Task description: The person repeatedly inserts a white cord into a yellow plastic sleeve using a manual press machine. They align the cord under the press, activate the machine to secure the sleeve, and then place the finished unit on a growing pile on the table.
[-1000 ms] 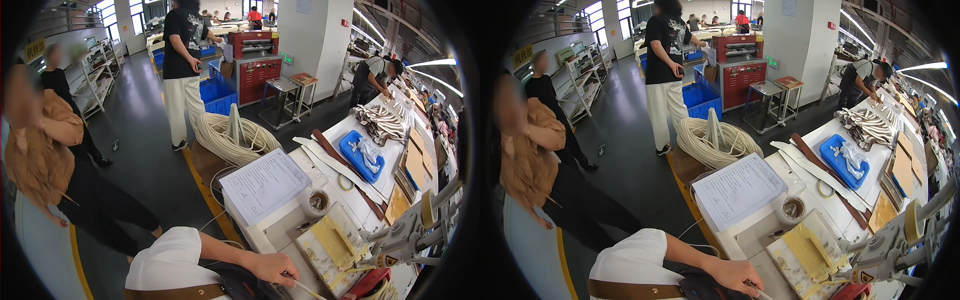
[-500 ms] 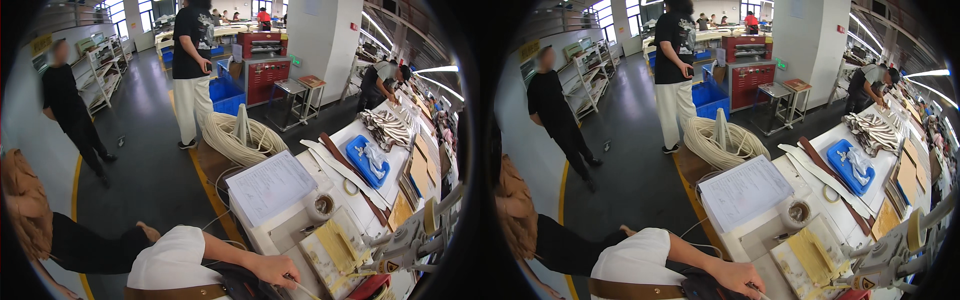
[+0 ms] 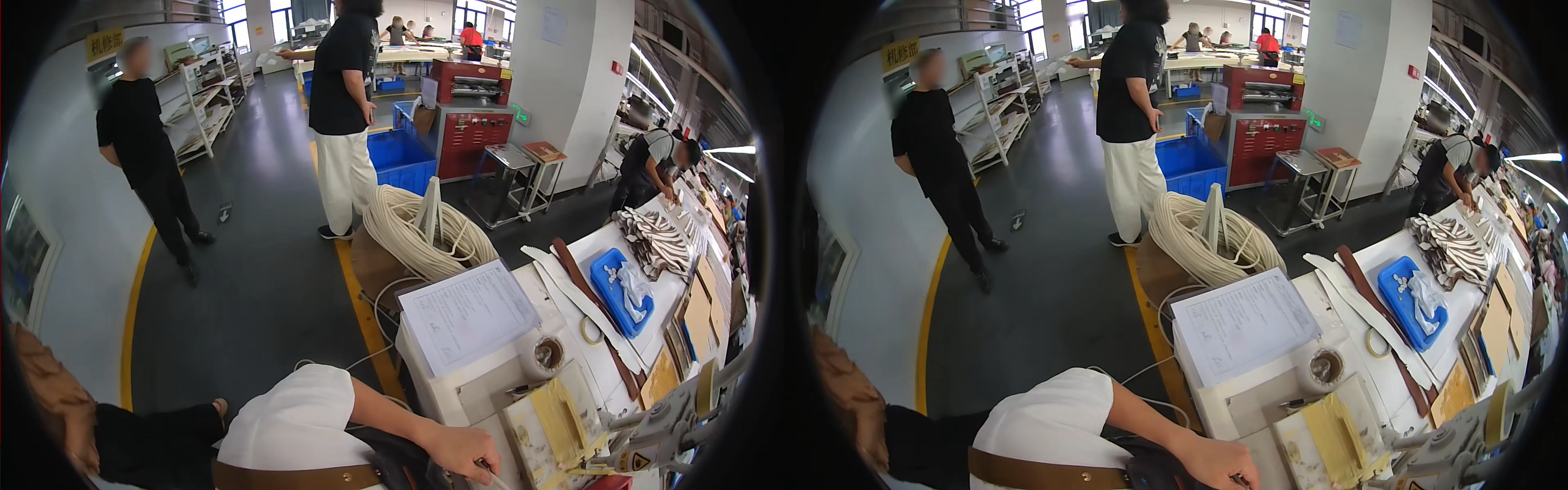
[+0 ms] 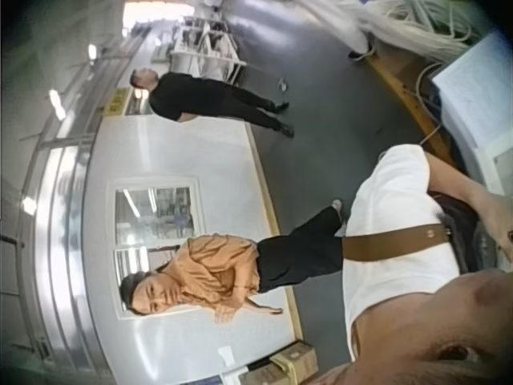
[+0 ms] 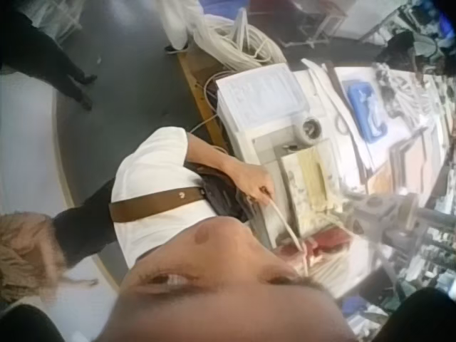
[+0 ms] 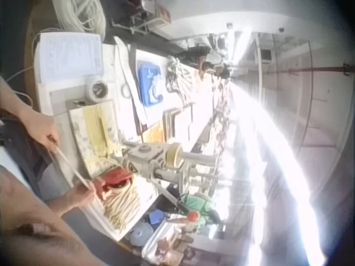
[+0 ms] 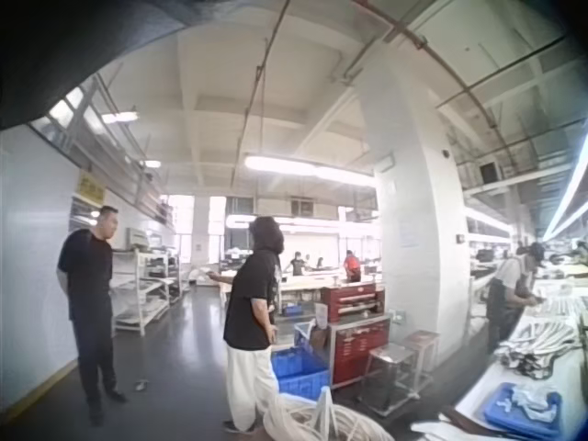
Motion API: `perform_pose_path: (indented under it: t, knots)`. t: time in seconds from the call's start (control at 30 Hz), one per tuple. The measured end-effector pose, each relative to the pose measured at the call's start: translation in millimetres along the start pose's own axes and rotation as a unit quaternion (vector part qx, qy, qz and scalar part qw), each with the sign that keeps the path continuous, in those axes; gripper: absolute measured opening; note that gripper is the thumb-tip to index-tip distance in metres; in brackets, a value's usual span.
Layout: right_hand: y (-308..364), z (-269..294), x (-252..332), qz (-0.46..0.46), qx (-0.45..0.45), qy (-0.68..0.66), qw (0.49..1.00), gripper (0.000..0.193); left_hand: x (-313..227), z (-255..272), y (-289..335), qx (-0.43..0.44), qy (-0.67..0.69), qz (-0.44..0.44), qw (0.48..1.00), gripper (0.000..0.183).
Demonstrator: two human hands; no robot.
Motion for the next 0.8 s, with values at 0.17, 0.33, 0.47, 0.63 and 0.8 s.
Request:
perform_pose_path:
  t: [0.17,0.33,0.47,0.63,0.8]
  knots:
    - [2,-6,-10,-0.162,0.041,-0.22,0.961,0.022,-7,-1,6,0.001,-0.036,0.046,0.998,0.03]
    - [38,-45,-41,-0.421,0.035,-0.64,0.642,0.023,5,0,1,-0.003,0.021,-0.025,0.999,0.025]
    - [33,-46,-33,-0.415,0.048,-0.61,0.673,0.023,8,-2,-1,0.001,0.03,-0.028,0.999,0.025]
    - [28,-49,-28,-0.409,0.06,-0.596,0.689,0.023,-3,-1,5,-0.003,0.0,0.017,1.0,0.028]
    - [28,-49,-28,-0.405,0.061,-0.591,0.695,0.023,-7,-1,8,-0.007,-0.015,0.036,0.999,0.03]
Point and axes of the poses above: each hand's wrist, its own y-axis away from the middle knuckle, its own z-axis out of the back of the hand, x = y × z, the point moved 7 cm from there along -y, towards the middle knuckle, and after that the axes turned 11 degrees about y, right-handed, at the moved point
